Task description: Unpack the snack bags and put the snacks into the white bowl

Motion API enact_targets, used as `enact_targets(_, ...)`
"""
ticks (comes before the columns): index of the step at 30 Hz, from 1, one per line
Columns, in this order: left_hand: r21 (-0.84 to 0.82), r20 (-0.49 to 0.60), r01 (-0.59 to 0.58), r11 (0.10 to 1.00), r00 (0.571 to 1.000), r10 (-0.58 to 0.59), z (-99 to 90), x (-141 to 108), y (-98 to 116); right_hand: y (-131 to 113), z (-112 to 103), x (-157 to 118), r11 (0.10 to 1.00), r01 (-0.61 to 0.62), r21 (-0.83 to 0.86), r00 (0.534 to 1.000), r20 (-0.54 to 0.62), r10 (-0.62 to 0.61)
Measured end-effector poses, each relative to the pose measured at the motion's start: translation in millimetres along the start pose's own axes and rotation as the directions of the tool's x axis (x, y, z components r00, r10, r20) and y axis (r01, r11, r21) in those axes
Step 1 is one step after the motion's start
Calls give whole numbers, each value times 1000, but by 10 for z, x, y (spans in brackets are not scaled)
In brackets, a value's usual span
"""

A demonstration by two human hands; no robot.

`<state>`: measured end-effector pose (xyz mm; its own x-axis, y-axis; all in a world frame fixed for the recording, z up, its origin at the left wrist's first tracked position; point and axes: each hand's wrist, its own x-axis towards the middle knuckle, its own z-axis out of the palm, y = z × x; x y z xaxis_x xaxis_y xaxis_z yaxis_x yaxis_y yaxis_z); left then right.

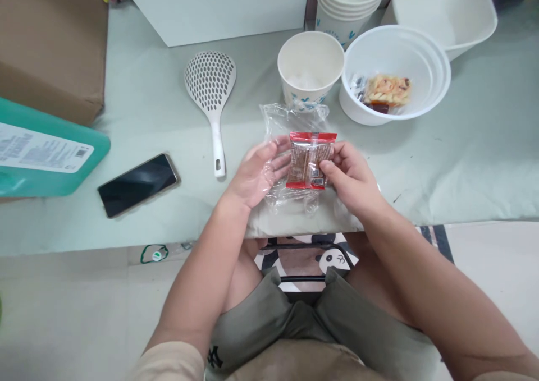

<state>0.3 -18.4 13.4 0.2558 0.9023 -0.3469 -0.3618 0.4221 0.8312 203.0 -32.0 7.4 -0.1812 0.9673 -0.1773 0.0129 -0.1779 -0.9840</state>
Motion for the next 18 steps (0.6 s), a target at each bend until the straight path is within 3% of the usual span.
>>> enact_targets(3,6,36,92,996,995,-92,30,14,-55,30,1,-2,1000,11,-24,999,-40,-12)
enact_targets(7,-122,11,149,981,989,-149,83,9,-20,53,3,-48,990,48,-131,989,-131,-65)
enact_targets(14,-107,231,181,978,961,-153,149,-107,45,6,1,-125,933,184,-309,979,-24,-201)
enact_targets(16,-103,258,182,978,955,-150,137,-108,36,9,-9,-113,943,153,-297,985,-33,-170)
enact_targets(18,-123,263,177,977,955,-140,114,-95,38,2,-31,-85,984,75,-163,996,-31,-81)
